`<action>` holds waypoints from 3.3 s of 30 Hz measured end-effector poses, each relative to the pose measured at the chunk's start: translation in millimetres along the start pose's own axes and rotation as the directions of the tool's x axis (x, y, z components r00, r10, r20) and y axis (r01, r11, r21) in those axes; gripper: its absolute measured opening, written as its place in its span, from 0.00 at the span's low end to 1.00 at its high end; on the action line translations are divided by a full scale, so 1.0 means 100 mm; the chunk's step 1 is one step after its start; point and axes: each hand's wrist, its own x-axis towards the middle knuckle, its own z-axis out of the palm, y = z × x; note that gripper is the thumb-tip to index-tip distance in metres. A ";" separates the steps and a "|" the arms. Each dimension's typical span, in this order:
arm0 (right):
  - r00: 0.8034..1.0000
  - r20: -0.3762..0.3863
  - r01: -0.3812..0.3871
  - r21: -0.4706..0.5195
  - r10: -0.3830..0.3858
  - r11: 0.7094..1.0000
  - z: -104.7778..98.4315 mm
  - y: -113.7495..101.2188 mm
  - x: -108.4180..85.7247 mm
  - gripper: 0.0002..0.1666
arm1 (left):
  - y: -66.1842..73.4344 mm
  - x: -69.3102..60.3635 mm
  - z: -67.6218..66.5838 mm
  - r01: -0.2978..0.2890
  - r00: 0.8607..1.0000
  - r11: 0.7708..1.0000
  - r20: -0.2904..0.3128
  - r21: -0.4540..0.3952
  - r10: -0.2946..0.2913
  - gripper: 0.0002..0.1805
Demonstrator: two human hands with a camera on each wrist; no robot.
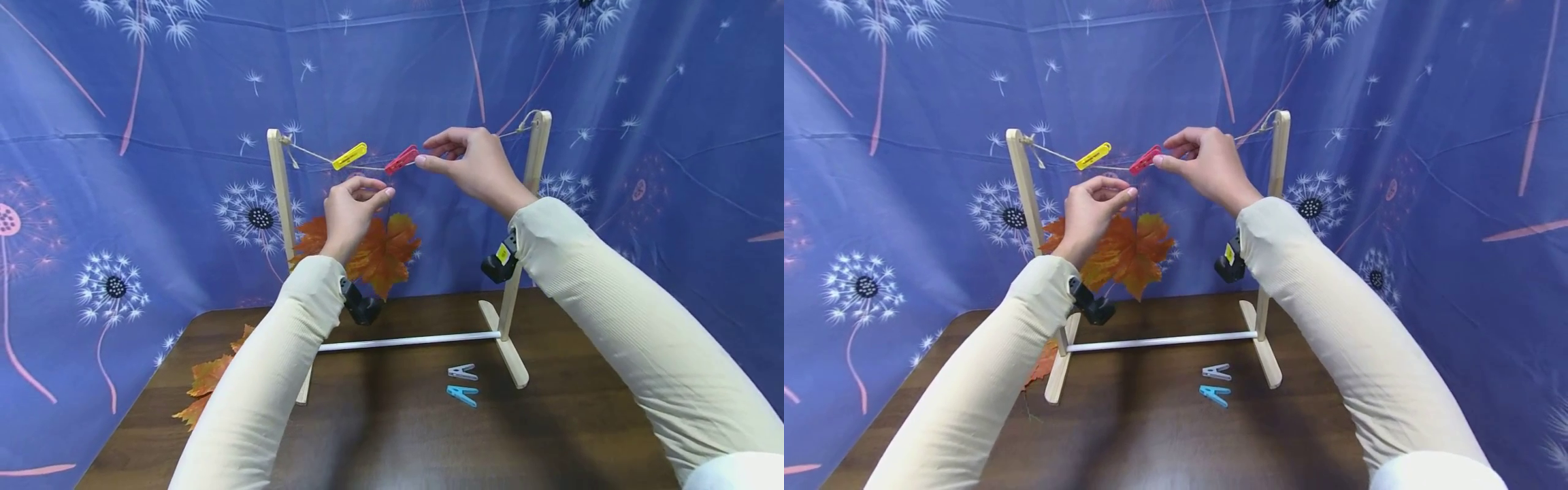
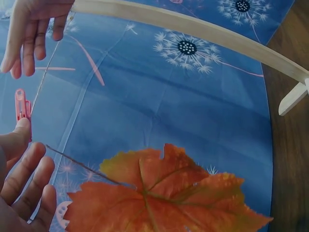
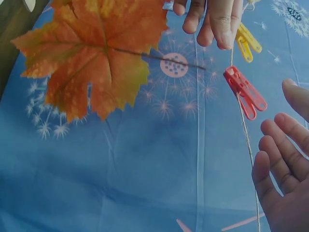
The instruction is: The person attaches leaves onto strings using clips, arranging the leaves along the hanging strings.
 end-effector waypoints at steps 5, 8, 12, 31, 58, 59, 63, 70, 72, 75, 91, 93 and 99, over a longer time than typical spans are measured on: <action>1.000 0.014 -0.019 0.034 0.019 0.999 0.00 0.02 -0.12 0.29 | 0.00 -0.06 -0.07 0.012 1.000 1.000 0.029 -0.025 -0.011 0.12; 0.999 0.028 -0.031 0.060 0.029 0.998 0.00 0.04 -0.19 0.29 | -0.01 -0.11 -0.13 0.011 0.999 1.000 0.047 -0.025 -0.010 0.12; 0.999 0.041 -0.030 0.092 0.027 0.995 0.04 0.12 -0.30 0.27 | -0.04 -0.21 -0.22 0.007 0.997 1.000 0.080 -0.015 -0.006 0.13; 0.994 0.098 -0.055 0.158 0.040 0.986 0.39 0.73 -0.93 0.22 | -0.38 -0.69 -0.66 -0.005 0.987 0.997 0.158 0.081 -0.008 0.14; 0.981 0.111 -0.182 0.238 0.159 0.954 0.76 1.43 -1.79 0.18 | -1.23 -1.32 -1.30 0.207 0.968 0.940 0.086 0.270 -0.238 0.14; 0.981 0.107 -0.180 0.232 0.159 0.956 0.77 1.46 -1.82 0.18 | -1.25 -1.34 -1.32 0.217 0.965 0.937 0.082 0.272 -0.247 0.15; 0.980 0.115 -0.183 0.219 0.161 0.958 0.81 1.54 -1.94 0.17 | -1.36 -1.42 -1.43 0.250 0.954 0.921 0.084 0.298 -0.286 0.16; 0.963 0.160 -0.253 0.241 0.219 0.937 0.95 1.73 -2.15 0.18 | -1.57 -1.59 -1.60 0.296 0.934 0.895 0.095 0.334 -0.345 0.16; 0.961 0.167 -0.258 0.240 0.222 0.936 0.99 1.78 -2.21 0.17 | -1.64 -1.64 -1.64 0.312 0.927 0.886 0.093 0.342 -0.362 0.16; 0.957 0.174 -0.270 0.230 0.233 0.935 1.06 1.85 -2.29 0.16 | -1.72 -1.70 -1.69 0.332 0.918 0.868 0.086 0.369 -0.388 0.16; 0.914 0.266 -0.369 0.237 0.306 0.898 1.29 2.02 -2.51 0.18 | -2.11 -2.03 -1.86 0.310 0.902 0.819 0.123 0.483 -0.414 0.10; 0.915 0.267 -0.363 0.218 0.302 0.906 1.31 2.03 -2.52 0.18 | -2.15 -2.05 -1.88 0.288 0.905 0.814 0.136 0.504 -0.404 0.09; 0.913 0.270 -0.343 0.103 0.306 0.934 1.38 2.05 -2.57 0.15 | -2.24 -2.11 -1.90 0.216 0.916 0.795 0.165 0.567 -0.366 0.07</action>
